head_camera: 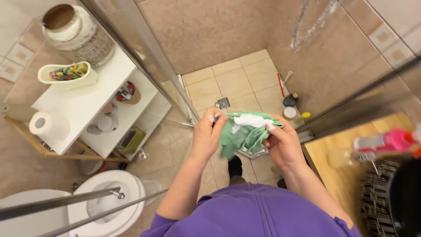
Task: The person sprays a foaming cleaner onto the shower faucet and handheld showerhead. They then use a green cloth to wipe the foam off the fixtures and the surrounding tiled walls, cleaning the shower area.
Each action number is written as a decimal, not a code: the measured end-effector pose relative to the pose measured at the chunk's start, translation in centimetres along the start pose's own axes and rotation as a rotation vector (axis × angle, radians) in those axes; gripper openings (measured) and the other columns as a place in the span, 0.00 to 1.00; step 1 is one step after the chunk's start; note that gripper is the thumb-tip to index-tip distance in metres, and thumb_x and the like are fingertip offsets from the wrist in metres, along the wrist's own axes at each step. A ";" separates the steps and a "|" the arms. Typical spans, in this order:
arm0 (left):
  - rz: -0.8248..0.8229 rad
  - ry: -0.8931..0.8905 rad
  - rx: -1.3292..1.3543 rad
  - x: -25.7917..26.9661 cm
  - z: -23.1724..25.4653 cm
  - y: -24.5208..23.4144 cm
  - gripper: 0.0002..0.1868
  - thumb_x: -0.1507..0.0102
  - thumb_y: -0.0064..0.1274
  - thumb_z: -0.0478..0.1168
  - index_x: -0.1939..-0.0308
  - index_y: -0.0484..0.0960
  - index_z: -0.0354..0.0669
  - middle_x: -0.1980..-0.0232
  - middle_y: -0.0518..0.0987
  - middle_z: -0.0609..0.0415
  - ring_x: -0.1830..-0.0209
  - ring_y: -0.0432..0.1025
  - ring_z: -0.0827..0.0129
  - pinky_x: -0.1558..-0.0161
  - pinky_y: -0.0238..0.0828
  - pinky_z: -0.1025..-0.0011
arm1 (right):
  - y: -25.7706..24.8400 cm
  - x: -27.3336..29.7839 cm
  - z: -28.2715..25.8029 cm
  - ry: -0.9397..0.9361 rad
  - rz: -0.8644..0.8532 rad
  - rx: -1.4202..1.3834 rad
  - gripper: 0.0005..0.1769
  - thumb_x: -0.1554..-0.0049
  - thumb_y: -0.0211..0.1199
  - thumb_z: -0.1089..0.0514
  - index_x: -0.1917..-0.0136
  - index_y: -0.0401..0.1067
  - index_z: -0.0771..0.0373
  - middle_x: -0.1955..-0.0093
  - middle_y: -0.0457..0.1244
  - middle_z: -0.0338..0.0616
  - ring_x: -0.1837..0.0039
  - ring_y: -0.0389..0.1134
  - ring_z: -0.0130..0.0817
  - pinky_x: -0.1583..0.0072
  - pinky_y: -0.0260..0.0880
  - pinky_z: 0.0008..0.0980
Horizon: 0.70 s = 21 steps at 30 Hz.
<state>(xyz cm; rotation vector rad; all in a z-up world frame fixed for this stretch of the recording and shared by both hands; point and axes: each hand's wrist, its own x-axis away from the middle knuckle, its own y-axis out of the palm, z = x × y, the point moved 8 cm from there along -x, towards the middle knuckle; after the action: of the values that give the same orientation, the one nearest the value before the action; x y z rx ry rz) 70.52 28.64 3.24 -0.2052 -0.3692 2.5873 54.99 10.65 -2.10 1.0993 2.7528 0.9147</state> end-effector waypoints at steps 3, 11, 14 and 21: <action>-0.066 -0.048 -0.061 -4.2 -1.2 -0.8 0.13 0.34 0.59 0.51 0.62 0.80 0.46 0.72 0.78 0.49 0.69 0.71 0.61 0.62 0.72 0.61 | 1.7 -4.0 0.2 0.056 -0.036 -0.074 0.21 0.43 0.62 0.63 0.36 0.72 0.65 0.56 0.65 0.42 0.62 0.65 0.27 0.67 0.59 0.21; -0.499 -0.163 0.053 -11.4 -0.4 0.2 0.15 0.47 0.70 0.44 0.68 0.83 0.38 0.78 0.72 0.54 0.77 0.68 0.68 0.76 0.64 0.72 | 3.6 -11.3 0.3 0.064 -0.041 -0.113 0.24 0.44 0.59 0.66 0.34 0.70 0.66 0.55 0.66 0.44 0.62 0.65 0.28 0.67 0.59 0.22; -0.539 -0.227 0.121 -13.4 -2.3 1.1 0.12 0.46 0.69 0.40 0.73 0.81 0.37 0.82 0.71 0.55 0.83 0.66 0.72 0.83 0.60 0.78 | 3.3 -13.4 0.4 0.022 -0.012 -0.063 0.25 0.44 0.58 0.67 0.32 0.68 0.67 0.53 0.66 0.46 0.60 0.65 0.29 0.66 0.60 0.23; -0.546 0.079 0.740 -19.7 -0.6 3.6 0.10 0.41 0.64 0.30 0.74 0.79 0.35 0.62 0.78 0.44 0.62 0.71 0.65 0.58 0.69 0.72 | 3.5 -17.7 0.8 -0.036 0.101 -0.001 0.26 0.43 0.59 0.66 0.31 0.68 0.66 0.50 0.66 0.44 0.58 0.68 0.31 0.64 0.65 0.26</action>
<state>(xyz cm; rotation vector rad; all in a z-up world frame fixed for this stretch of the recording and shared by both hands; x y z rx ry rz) 85.82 15.67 3.08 0.0561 0.5014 2.0005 70.57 1.72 -4.01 1.2524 2.6901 0.8969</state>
